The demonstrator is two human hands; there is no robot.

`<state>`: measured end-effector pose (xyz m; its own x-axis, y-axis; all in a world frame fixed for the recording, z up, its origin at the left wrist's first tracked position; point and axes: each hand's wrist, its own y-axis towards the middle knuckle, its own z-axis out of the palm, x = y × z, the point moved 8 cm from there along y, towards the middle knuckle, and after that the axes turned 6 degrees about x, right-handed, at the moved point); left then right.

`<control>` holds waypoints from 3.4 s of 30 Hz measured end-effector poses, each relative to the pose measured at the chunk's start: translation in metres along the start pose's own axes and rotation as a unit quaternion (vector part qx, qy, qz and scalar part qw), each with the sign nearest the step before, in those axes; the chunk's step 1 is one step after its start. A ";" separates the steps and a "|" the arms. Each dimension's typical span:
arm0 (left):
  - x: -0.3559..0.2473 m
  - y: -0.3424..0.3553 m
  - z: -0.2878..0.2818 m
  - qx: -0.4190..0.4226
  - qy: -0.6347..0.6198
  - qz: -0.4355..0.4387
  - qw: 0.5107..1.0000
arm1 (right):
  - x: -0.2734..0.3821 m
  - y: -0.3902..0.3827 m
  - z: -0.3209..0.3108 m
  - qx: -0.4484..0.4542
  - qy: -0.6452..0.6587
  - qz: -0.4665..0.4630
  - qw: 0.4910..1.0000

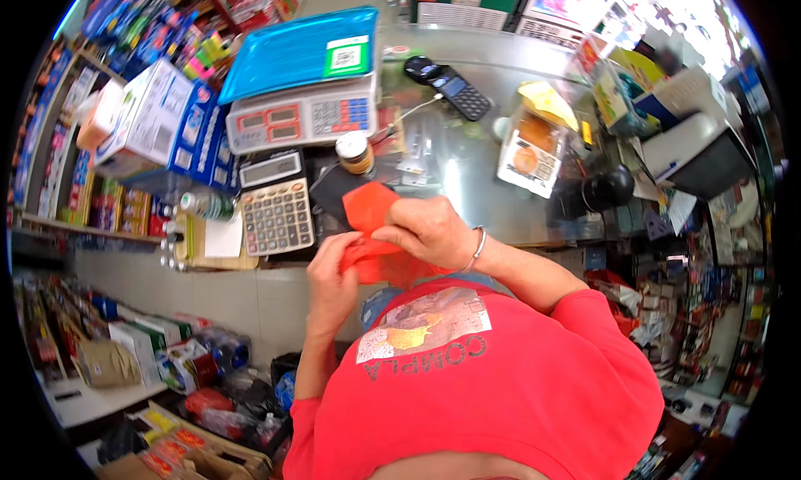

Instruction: The person cleans a calculator with a cloth, scans snack packages and a drink bottle for a customer, retrieves a cigarette pack from a shelf, and places the items into a plastic bag.

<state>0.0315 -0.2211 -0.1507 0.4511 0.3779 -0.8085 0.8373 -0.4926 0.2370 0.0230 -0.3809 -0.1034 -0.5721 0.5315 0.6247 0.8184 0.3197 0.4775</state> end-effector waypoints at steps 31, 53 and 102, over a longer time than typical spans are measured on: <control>-0.016 0.105 0.093 0.036 -0.646 -0.135 0.750 | -0.178 -0.116 -0.326 -0.346 0.168 0.235 0.893; -0.094 0.126 0.094 0.218 -0.347 0.005 0.912 | -0.041 -0.068 -0.094 -0.073 -0.239 -0.096 0.963; -0.116 0.117 0.081 0.236 -0.512 -0.058 0.824 | -0.100 -0.184 -0.172 -0.203 0.588 0.207 0.755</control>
<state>0.0516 -0.3862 -0.0730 -0.3213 -0.2966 -0.8993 0.5347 -0.8406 0.0862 -0.0795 -0.6277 -0.1474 -0.1185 -0.6205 0.7752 0.9930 -0.0756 0.0913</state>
